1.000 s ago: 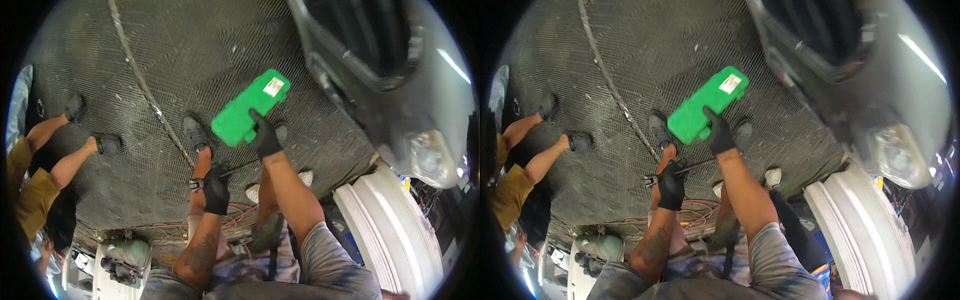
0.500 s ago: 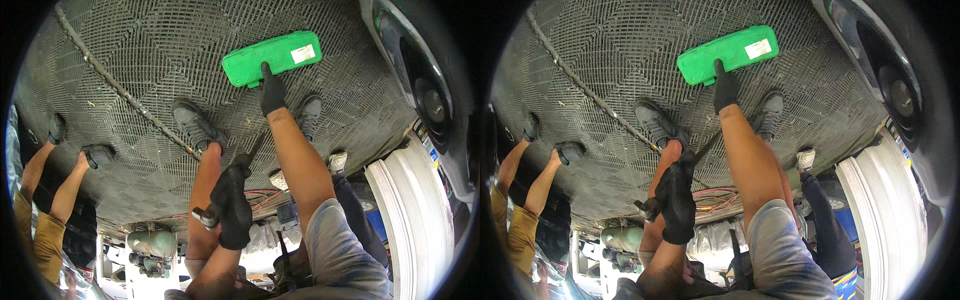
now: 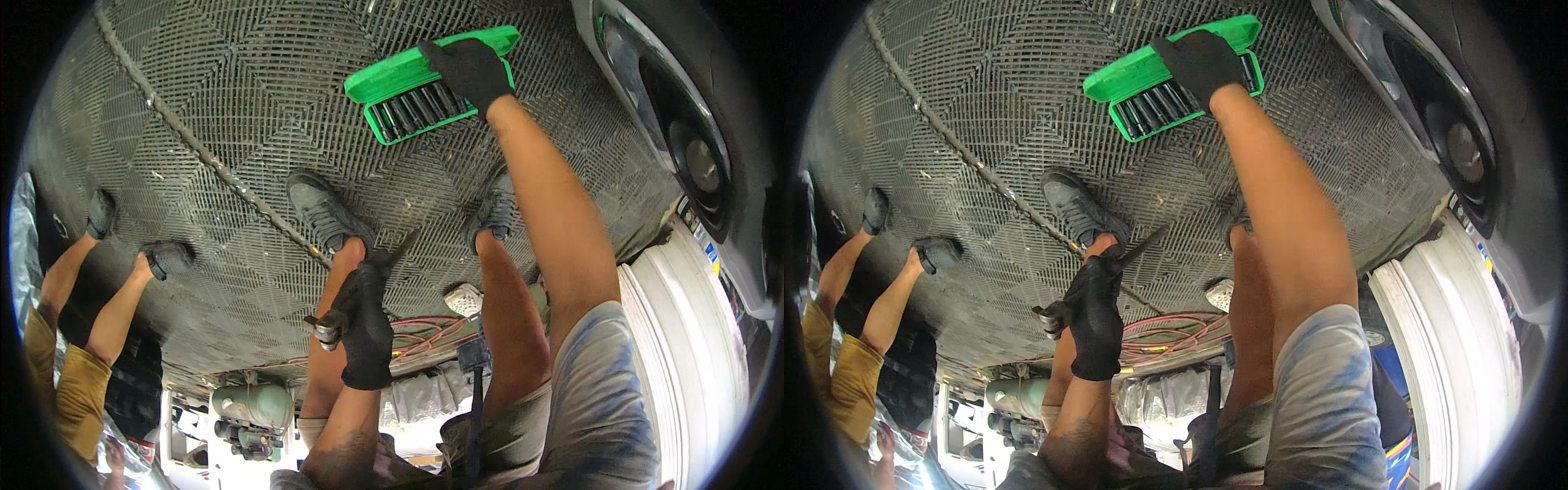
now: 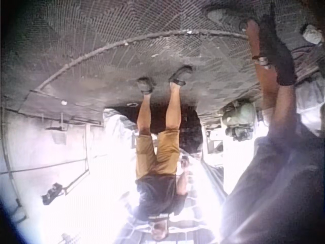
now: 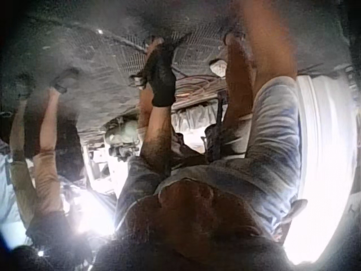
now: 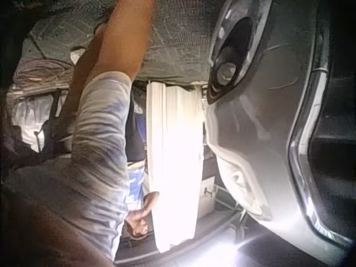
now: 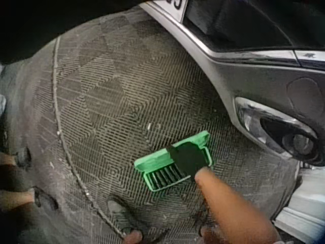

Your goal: The person puts on black gloves and picks up a green socket set case and a wrench from a cluttered workbench. They walk to a silver car with its hood open, place the case on the floor, and then pick up the wrench and case again to work near the front wheel.

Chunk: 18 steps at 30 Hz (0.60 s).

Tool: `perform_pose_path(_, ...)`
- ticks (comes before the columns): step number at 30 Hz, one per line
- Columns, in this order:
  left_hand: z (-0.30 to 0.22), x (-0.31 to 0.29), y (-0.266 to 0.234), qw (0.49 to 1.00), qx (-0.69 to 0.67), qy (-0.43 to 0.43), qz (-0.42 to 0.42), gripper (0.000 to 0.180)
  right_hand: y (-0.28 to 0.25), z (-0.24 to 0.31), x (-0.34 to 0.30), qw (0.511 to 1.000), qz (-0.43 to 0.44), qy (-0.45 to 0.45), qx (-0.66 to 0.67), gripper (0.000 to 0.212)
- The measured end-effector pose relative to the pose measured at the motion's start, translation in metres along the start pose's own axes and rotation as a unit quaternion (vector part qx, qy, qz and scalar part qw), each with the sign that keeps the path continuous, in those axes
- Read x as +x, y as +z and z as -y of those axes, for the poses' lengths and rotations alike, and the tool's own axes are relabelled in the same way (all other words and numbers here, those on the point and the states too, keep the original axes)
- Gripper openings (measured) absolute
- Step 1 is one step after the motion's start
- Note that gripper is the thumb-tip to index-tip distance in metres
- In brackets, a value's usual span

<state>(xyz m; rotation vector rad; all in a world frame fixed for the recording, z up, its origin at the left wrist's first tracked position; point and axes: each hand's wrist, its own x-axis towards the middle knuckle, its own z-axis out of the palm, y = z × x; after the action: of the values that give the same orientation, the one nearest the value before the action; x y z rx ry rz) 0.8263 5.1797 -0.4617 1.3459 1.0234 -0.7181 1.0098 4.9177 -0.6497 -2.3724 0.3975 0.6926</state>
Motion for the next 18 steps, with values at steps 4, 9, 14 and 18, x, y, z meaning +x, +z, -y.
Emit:
perform_pose_path(4, 0.019, 0.003, -0.02, 0.998, 0.046, -0.009, -0.03, 0.032, 0.012, -0.003, 0.017, 0.998, 0.001, 0.028, 0.052, 0.069)
perform_pose_path(9, 0.011, 0.003, -0.007, 0.999, -0.032, -0.009, 0.012, 0.032, 0.028, -0.02, 0.034, 0.995, 0.0, 0.097, 0.038, 0.065)
perform_pose_path(14, 0.009, 0.008, -0.015, 0.995, -0.091, -0.034, -0.029, 0.033, 0.037, -0.031, -0.029, 0.992, 0.006, -0.039, 0.118, 0.056)
perform_pose_path(18, -0.005, 0.003, -0.005, 0.999, -0.042, 0.008, 0.026, 0.033, 0.049, -0.053, -0.045, 0.891, 0.067, 0.13, 0.43, 0.045)
